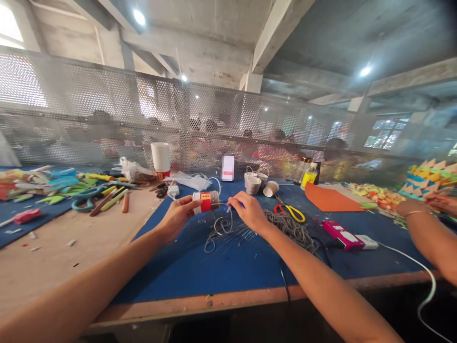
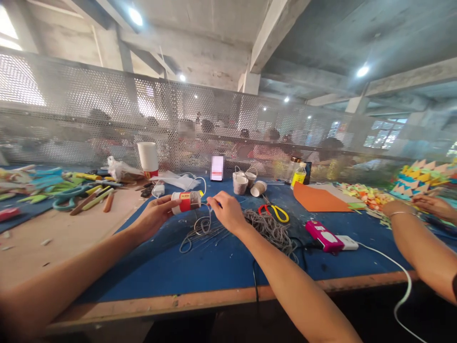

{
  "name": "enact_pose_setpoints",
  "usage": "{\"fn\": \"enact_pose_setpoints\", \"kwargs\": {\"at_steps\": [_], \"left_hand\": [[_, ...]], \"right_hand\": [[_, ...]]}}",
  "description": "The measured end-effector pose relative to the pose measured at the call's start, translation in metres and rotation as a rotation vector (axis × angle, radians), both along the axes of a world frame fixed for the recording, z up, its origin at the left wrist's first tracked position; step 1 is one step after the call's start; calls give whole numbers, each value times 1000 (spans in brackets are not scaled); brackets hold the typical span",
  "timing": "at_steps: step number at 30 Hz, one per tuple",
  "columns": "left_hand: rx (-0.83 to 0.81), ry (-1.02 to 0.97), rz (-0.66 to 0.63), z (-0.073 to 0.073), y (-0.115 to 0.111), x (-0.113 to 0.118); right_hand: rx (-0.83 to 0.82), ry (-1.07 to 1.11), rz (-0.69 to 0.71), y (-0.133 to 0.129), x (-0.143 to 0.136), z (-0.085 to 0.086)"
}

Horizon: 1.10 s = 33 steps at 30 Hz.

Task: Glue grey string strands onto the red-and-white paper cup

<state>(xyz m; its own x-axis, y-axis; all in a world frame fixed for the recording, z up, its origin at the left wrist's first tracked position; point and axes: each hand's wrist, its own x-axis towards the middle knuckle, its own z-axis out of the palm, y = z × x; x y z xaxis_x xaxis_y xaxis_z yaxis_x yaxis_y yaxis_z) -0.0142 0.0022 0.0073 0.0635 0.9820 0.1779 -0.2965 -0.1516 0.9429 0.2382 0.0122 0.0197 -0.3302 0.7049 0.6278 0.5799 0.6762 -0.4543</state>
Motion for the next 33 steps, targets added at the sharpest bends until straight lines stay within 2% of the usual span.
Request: {"fn": "enact_pose_setpoints", "kwargs": {"at_steps": [2, 5, 6, 9, 12, 17, 20, 22, 27, 29, 33], "left_hand": [[11, 4, -1, -2, 2, -1], [17, 5, -8, -3, 3, -1], [18, 8, -10, -3, 4, -2], [15, 17, -16, -4, 4, -2], [11, 24, -29, -3, 3, -2], [-9, 21, -42, -1, 1, -2], [-30, -11, -18, -1, 2, -3], [-48, -55, 1, -3, 5, -5], [-78, -102, 26, -5, 11, -7], [-76, -99, 23, -6, 12, -7], [-76, -94, 26, -6, 11, -7]], "right_hand": [[39, -104, -159, 11, 12, -3], [-42, -316, -390, 23, 30, -7], [-84, -387, -427, 25, 34, -9], [-170, -529, -454, 28, 40, -14], [-175, -601, -449, 27, 36, -17], [-158, -595, -484, 25, 26, -17], [-163, -442, -492, 30, 27, -16], [-201, -196, -452, 36, 28, -14], [-376, 514, -64, 38, 21, -6], [-387, 591, 32, 30, 15, -1], [-407, 601, 103, 13, 4, 6]]}}
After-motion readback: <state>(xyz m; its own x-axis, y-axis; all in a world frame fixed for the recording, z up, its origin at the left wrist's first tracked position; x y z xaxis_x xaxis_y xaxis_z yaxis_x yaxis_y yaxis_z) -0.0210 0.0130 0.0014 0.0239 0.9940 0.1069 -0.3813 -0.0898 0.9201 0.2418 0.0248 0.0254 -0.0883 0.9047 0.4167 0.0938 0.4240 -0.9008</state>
